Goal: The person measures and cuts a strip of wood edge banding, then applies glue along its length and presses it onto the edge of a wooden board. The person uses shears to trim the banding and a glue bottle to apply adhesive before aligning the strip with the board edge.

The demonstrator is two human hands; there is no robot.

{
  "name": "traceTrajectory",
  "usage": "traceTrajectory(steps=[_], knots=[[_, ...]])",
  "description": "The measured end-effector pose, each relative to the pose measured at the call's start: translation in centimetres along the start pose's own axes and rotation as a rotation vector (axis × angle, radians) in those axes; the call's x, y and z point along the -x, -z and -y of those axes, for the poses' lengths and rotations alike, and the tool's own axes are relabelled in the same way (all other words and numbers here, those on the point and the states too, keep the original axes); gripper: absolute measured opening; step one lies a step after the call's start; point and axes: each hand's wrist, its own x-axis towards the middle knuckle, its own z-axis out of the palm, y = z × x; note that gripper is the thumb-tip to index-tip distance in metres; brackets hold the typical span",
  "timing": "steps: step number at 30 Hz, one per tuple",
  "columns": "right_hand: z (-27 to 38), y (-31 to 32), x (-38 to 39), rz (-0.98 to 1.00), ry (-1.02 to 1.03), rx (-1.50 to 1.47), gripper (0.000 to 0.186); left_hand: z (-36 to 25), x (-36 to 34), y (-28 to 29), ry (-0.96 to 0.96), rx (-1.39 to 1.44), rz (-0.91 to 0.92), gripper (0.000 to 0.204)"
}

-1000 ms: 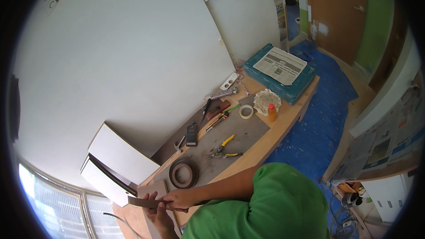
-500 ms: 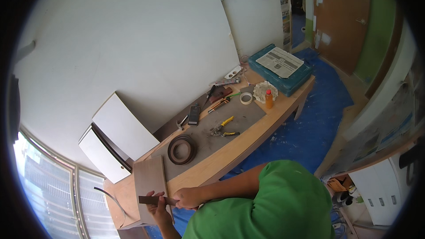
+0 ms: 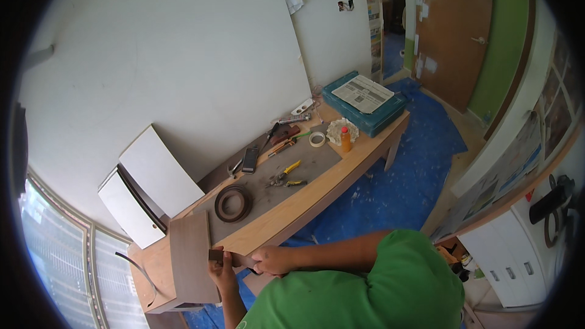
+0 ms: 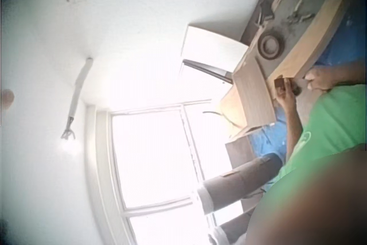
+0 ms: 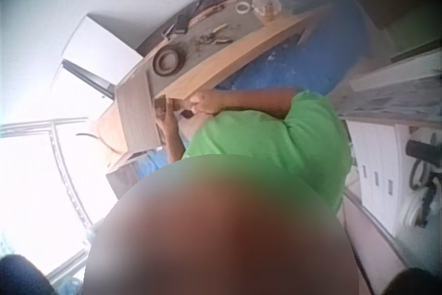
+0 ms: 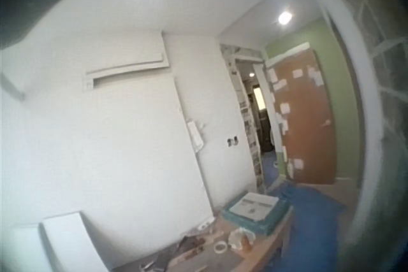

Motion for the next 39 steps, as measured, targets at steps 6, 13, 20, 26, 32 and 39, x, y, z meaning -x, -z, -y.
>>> traceTrajectory(steps=[6,13,20,26,32,39], knots=[[-0.6,2.9,4.3,-0.056,0.023,-0.034,0.027,-1.7,0.1,-5.8,-0.095,-0.004,-0.025,0.031],[-2.9,8.0,10.4,-0.114,0.001,0.011,0.025,-0.3,0.9,-13.1,0.0,0.072,0.049,0.033],[-4.5,11.3,14.9,-0.128,-0.028,-0.135,0.023,-0.5,1.8,-18.7,0.12,0.112,0.028,0.026],[-3.9,13.4,17.7,-0.104,-0.025,-0.065,0.022,-3.2,1.0,-19.7,0.113,-0.087,0.223,0.036],[-2.8,14.2,19.2,-0.091,-0.007,-0.052,0.021,-4.8,1.7,-21.6,0.105,0.018,0.147,0.037],[-2.9,14.4,19.4,-0.069,-0.025,-0.026,0.02,-4.7,3.1,-22.9,-0.013,-0.155,0.004,0.032]])
